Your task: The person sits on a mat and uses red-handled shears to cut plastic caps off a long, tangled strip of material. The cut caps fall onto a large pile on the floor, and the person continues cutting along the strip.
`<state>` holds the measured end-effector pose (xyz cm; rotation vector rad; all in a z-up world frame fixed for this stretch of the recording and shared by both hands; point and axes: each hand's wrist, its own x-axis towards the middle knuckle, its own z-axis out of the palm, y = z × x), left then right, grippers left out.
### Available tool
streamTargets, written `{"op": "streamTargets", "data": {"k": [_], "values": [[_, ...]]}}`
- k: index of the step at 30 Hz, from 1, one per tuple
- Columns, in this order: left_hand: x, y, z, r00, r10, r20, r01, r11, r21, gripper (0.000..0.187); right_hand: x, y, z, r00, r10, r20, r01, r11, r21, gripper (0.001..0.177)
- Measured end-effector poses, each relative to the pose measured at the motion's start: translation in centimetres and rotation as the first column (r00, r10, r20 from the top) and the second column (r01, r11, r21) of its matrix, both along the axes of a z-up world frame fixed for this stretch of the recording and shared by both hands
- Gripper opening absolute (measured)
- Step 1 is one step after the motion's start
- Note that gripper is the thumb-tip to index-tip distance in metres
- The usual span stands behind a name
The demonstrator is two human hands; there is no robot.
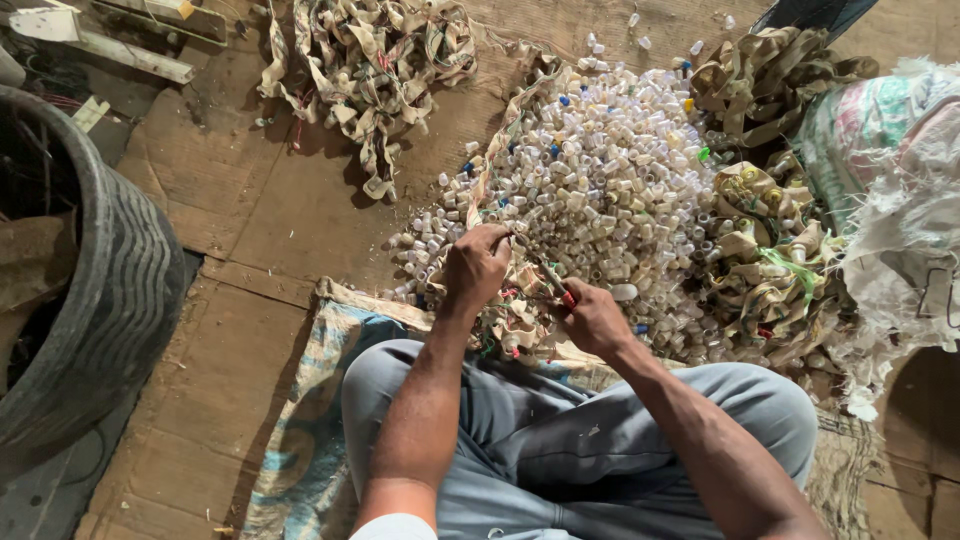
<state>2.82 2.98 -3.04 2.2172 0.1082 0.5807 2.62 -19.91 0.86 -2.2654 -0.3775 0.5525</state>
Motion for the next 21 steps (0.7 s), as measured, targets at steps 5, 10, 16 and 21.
{"op": "streamTargets", "data": {"k": [5,10,16,21], "values": [[-0.1,-0.2,0.5,0.997,0.071,0.0,-0.071,0.997,-0.007,0.015,0.2,0.2,-0.7,0.982,-0.009,-0.191,0.05,0.976,0.21,0.021],[0.4,1.4,0.6,0.94,0.298,-0.164,-0.308,0.95,-0.043,0.014,1.1,-1.7,-0.9,0.839,-0.062,-0.541,0.253,0.924,0.286,0.035],[0.5,2.0,1.1,0.98,0.086,-0.178,-0.194,0.595,-0.78,0.017,1.5,-2.0,0.0,0.995,-0.027,0.095,0.033,0.997,-0.063,0.035],[1.0,2.8,0.9,1.0,0.019,-0.002,-0.004,0.085,-0.996,0.017,1.9,-2.3,0.8,0.986,-0.068,-0.149,0.073,0.997,0.025,0.037]]}}
